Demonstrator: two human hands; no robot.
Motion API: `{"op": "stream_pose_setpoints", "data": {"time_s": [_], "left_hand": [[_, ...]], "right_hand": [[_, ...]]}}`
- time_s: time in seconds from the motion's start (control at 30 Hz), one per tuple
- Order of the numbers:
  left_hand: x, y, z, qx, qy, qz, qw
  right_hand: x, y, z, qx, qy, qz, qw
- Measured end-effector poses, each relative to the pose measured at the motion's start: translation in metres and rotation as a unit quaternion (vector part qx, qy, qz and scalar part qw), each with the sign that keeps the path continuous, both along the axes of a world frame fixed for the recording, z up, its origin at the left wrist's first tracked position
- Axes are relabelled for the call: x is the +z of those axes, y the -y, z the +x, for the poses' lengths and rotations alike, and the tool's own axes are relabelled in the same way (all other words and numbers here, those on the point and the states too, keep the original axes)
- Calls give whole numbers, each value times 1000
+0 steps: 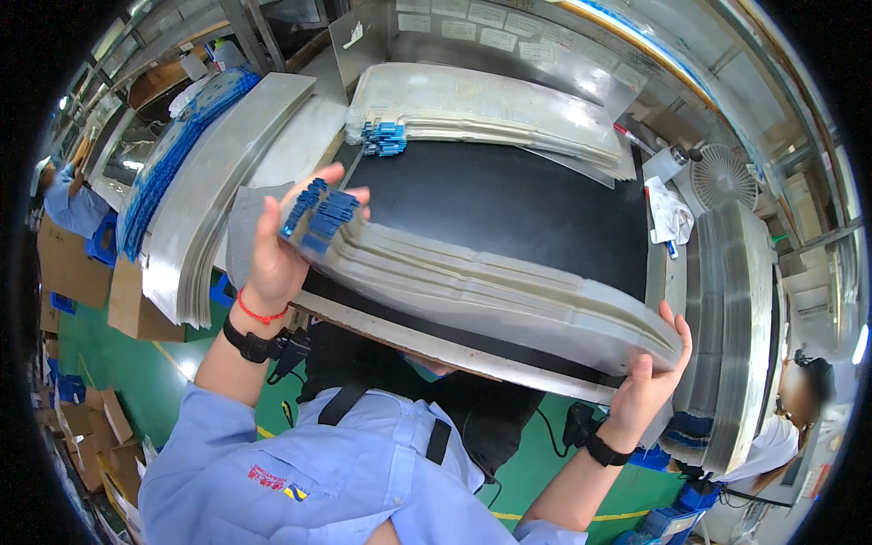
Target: Inspecting and sorting transparent electronic membrane sheets at a workstation.
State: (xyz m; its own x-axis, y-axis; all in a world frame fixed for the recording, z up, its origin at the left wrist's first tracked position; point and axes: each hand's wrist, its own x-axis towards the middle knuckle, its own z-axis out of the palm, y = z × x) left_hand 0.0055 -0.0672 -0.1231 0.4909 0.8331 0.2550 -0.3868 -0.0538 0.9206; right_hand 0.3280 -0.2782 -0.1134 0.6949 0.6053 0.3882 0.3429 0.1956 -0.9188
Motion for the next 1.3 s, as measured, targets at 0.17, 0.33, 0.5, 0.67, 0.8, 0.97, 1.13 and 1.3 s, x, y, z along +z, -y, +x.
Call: {"op": "stream_pose_setpoints", "data": {"time_s": [0.17, 0.33, 0.5, 0.67, 0.8, 0.97, 1.13, 1.3], "left_hand": [[-5, -3, 2, 33, 92, -73, 993], [-10, -13, 5, 35, 22, -73, 996], [-8, -19, 1, 103, 12, 53, 993], [7, -16, 1, 36, 33, 18, 999], [19, -24, 2, 87, 26, 21, 996], [18, -17, 5, 47, 8, 99, 994], [21, -33, 11, -13, -12, 17, 1000], [21, -27, 5, 8, 35, -32, 999]], "right_hand": [[-18, 25, 32, 80, -101, 62, 990], [-19, -3, 26, 44, -25, -6, 999], [-15, 10, 24, 51, -70, 145, 986], [-21, 11, 30, 110, -58, 123, 985], [-16, 17, 32, 103, -58, 102, 988], [0, 0, 16, 162, -19, 69, 984], [1, -6, 23, 112, -47, 40, 992], [9, -4, 14, 38, -175, 49, 983]]}}
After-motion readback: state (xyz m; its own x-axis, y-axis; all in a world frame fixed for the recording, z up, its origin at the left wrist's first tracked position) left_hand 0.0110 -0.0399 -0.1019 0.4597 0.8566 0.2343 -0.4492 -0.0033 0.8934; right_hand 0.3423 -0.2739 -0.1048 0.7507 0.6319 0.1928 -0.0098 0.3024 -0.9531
